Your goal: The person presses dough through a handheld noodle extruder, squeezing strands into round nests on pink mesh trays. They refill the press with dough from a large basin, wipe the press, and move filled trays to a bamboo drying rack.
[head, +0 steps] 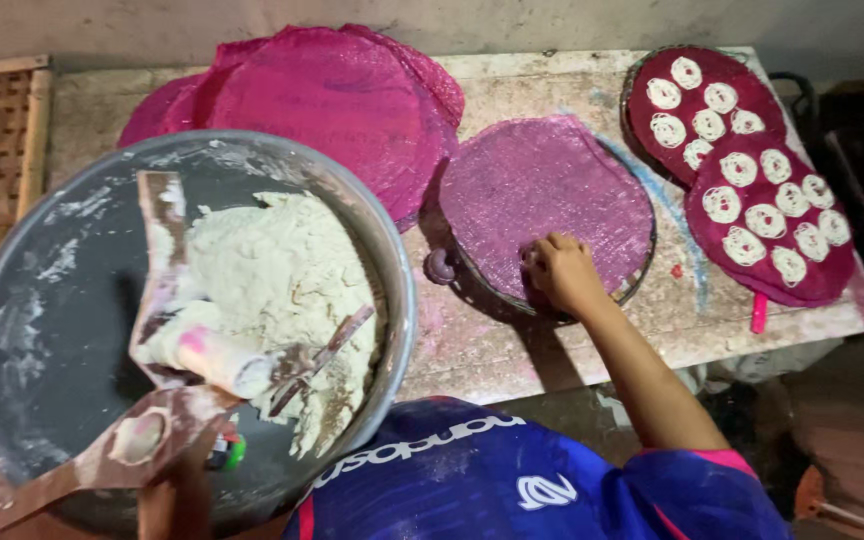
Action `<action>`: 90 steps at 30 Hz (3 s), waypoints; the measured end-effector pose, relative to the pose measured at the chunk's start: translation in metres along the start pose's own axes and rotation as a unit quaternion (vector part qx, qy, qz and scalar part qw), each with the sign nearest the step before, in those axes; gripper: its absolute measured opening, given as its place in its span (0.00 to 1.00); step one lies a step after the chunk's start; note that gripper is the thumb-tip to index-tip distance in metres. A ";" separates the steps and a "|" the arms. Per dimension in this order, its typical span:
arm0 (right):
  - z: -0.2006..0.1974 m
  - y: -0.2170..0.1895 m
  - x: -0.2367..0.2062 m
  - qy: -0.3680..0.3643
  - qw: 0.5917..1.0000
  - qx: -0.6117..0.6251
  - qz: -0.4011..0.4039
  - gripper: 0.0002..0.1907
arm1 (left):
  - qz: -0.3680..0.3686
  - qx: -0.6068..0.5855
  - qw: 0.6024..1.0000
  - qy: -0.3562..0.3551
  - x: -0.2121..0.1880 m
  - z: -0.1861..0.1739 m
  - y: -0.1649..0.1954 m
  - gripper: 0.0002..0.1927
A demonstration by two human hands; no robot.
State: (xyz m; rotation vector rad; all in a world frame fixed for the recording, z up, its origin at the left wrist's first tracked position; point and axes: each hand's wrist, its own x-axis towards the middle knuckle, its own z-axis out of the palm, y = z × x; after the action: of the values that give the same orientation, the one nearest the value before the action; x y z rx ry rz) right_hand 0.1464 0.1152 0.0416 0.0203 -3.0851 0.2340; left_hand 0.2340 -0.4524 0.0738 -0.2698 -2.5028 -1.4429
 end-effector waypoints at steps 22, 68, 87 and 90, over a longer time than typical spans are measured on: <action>-0.104 -0.157 0.016 -0.123 0.619 0.768 -0.105 0.17 | -0.002 -0.074 0.969 0.234 0.035 0.018 0.059 0.28; -0.060 -0.332 0.065 -0.227 0.853 0.236 -0.407 0.40 | -0.161 -0.536 0.808 0.185 0.010 -0.041 -0.015 0.14; -0.008 -0.332 0.104 -0.232 0.860 -0.082 -0.447 0.15 | -0.106 -0.311 0.928 0.176 -0.010 -0.037 0.009 0.32; -0.021 -0.319 0.096 -0.293 0.831 -0.070 -0.469 0.18 | -0.024 -0.191 0.961 0.199 -0.001 -0.040 0.030 0.38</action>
State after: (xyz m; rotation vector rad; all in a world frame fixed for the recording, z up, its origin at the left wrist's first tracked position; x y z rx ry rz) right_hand 0.0572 -0.1979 0.1150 1.8358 -3.1167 -0.0763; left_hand 0.2479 -0.4724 0.1175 0.0186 -1.9189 -1.7891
